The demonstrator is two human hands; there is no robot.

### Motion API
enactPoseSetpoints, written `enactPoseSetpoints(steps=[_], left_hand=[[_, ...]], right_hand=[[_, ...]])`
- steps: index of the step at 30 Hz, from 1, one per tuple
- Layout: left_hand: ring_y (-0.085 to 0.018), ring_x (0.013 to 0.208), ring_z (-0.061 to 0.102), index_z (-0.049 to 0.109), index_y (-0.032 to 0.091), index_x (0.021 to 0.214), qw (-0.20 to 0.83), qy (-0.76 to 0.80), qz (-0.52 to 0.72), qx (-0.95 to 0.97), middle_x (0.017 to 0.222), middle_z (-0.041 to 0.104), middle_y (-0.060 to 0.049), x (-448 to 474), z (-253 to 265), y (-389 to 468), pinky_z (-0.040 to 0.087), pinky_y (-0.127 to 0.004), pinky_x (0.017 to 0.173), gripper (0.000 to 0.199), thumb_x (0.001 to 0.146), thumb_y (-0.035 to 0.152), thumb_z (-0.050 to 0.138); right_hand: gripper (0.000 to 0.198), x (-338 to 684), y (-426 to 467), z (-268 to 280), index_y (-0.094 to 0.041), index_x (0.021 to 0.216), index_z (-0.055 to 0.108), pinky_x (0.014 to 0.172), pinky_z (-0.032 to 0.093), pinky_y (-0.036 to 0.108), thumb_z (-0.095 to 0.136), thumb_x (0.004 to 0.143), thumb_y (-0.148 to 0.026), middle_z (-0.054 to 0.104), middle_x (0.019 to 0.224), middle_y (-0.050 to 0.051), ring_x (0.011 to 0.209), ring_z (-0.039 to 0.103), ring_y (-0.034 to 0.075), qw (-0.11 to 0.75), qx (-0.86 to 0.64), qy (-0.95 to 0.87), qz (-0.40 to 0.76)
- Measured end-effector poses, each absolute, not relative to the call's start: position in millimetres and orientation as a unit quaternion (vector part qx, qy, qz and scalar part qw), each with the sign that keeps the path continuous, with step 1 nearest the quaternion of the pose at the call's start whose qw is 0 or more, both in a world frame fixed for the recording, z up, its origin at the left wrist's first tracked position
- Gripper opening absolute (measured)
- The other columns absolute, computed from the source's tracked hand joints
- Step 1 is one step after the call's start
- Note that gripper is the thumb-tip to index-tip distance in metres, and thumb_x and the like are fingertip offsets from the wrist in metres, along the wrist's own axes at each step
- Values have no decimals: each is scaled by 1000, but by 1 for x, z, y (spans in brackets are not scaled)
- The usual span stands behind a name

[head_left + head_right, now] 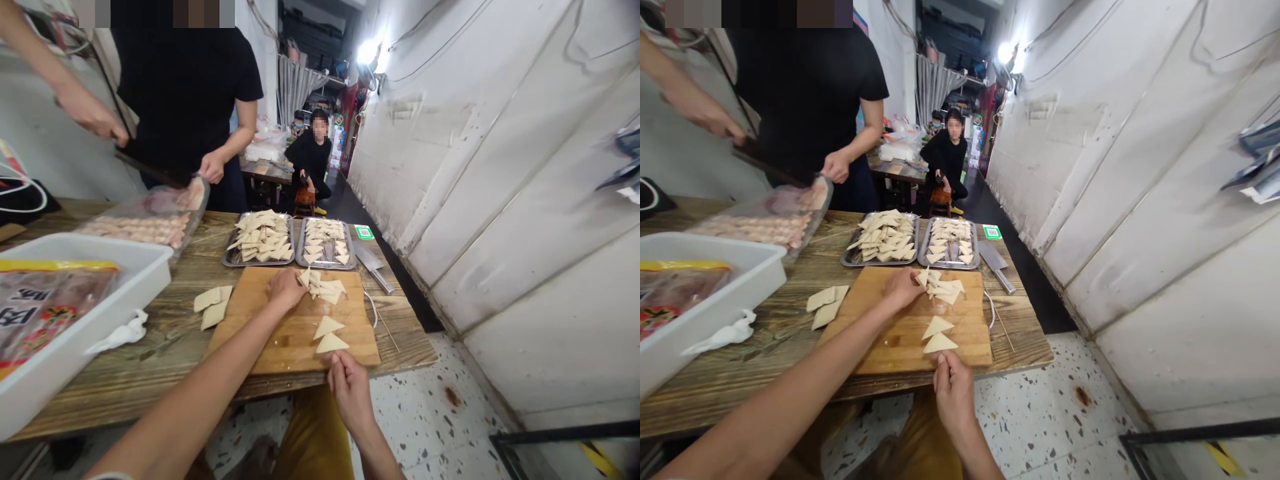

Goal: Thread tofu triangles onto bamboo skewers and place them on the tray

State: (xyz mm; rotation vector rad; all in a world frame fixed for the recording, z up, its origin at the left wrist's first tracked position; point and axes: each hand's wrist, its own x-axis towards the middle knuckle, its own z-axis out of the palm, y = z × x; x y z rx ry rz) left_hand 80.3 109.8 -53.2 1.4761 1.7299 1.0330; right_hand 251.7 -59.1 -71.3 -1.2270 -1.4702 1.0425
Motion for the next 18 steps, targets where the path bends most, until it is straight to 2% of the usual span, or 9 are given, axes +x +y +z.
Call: enactPoseSetpoints(steps=[3, 5, 11, 13, 15, 18], left_hand=[[-21, 89, 60, 61, 17, 83, 278, 665, 399, 567, 86, 69, -8, 80, -58, 105, 40, -26, 74, 21, 62, 17, 67], [-18, 84, 61, 62, 17, 93, 287, 654, 402, 574, 88, 69, -6, 80, -59, 105, 40, -25, 74, 27, 66, 16, 64], [-25, 101, 57, 67, 15, 95, 323, 651, 425, 540, 106, 66, -12, 85, -50, 115, 40, -30, 84, 29, 67, 19, 65], [-24, 102, 58, 64, 13, 103, 355, 643, 438, 520, 108, 65, -13, 85, -44, 109, 43, -30, 83, 33, 70, 17, 63], [-21, 93, 62, 60, 11, 109, 402, 624, 440, 505, 102, 67, -13, 81, -39, 95, 47, -29, 76, 35, 75, 16, 59], [-16, 75, 66, 58, 10, 110, 557, 543, 453, 436, 94, 68, -13, 69, -34, 67, 50, -22, 60, 32, 78, 15, 58]], right_hand=[[37, 254, -60, -72, -13, 84, 58, 46, 29, 20, 38, 94, -42, 36, 47, -7, 43, 36, 9, 465, -504, -599, 414], [37, 253, -61, -73, -13, 84, 58, 46, 29, 20, 38, 94, -42, 37, 47, -7, 43, 36, 9, 465, -507, -600, 410], [38, 250, -64, -72, -13, 83, 58, 45, 28, 20, 38, 93, -44, 37, 47, -7, 42, 36, 9, 458, -510, -595, 418], [38, 251, -65, -70, -13, 84, 58, 45, 28, 20, 38, 93, -44, 37, 48, -7, 43, 36, 9, 460, -510, -593, 421], [38, 253, -67, -67, -13, 84, 58, 45, 27, 19, 37, 93, -44, 36, 48, -7, 43, 35, 9, 458, -509, -592, 425], [38, 254, -72, -64, -13, 82, 57, 44, 26, 19, 38, 93, -43, 35, 49, -6, 43, 34, 9, 448, -503, -594, 440]])
